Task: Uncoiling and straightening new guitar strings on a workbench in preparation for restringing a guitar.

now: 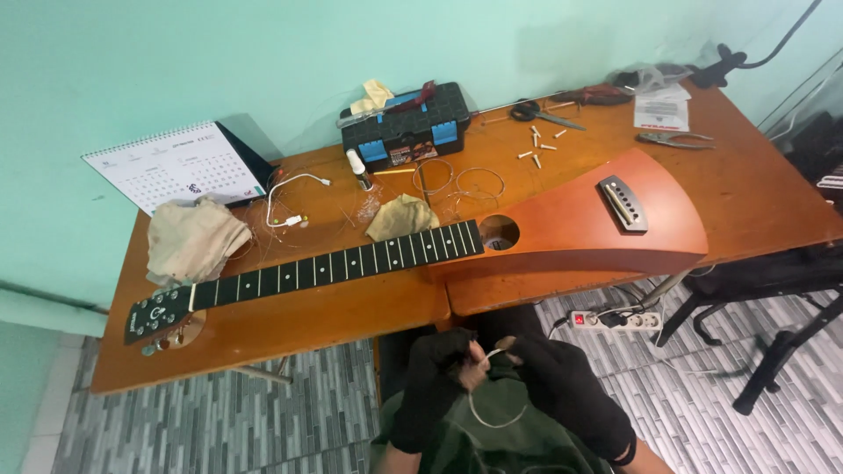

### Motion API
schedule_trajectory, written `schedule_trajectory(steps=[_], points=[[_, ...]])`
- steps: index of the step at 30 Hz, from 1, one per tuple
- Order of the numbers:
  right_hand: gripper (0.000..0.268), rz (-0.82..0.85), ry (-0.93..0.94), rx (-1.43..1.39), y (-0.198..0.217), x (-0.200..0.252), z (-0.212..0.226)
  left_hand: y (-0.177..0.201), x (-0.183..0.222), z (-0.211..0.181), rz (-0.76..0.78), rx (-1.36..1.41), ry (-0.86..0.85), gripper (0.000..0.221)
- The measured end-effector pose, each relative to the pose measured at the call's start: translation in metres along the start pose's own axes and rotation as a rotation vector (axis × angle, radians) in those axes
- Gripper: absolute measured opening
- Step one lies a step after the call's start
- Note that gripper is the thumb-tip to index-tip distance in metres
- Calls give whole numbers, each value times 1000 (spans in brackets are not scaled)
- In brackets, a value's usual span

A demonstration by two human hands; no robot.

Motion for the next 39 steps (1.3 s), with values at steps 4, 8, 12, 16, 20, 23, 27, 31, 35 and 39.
schedule_trajectory(steps=[4,8,12,16,20,23,27,31,35,39], points=[[25,-117,-332,-107,6,2,-11,0,6,-2,114,425,380,31],[34,-305,-672,-589,19,1,-10,1,9,9,113,411,473,38],[41,-308,-775,-1043,11,1,-18,6,3,5,-75,341,415,32],[53,35,-769,-1731,-14,3,-5,5,2,-1,-125,163,238,25],[32,48,-673,-1135,-1,0,6,7,3,-1,-127,46,140,21],[5,-328,-268,158,20,7,-7,-23,32,-19,192,16,15,24],[7,-493,-14,489,27,21,2,-24,27,9,118,90,184,30],[28,-183,-258,-470,12,27,-35,3,6,-10,104,82,273,48],[44,-7,-173,-686,-6,18,-33,-5,24,-50,442,-772,-318,15],[39,-15,35,-422,7,-8,-12,-2,32,-110,398,-594,-449,16]])
Point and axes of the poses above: each hand's wrist, its own x-axis away from the middle knuckle, its own y-axis out of the back of the hand, z = x × y, the point moved 5 cm from there along -x, towards the middle knuckle, and after that the axes turned 5 degrees about y, right-handed, at the moved point
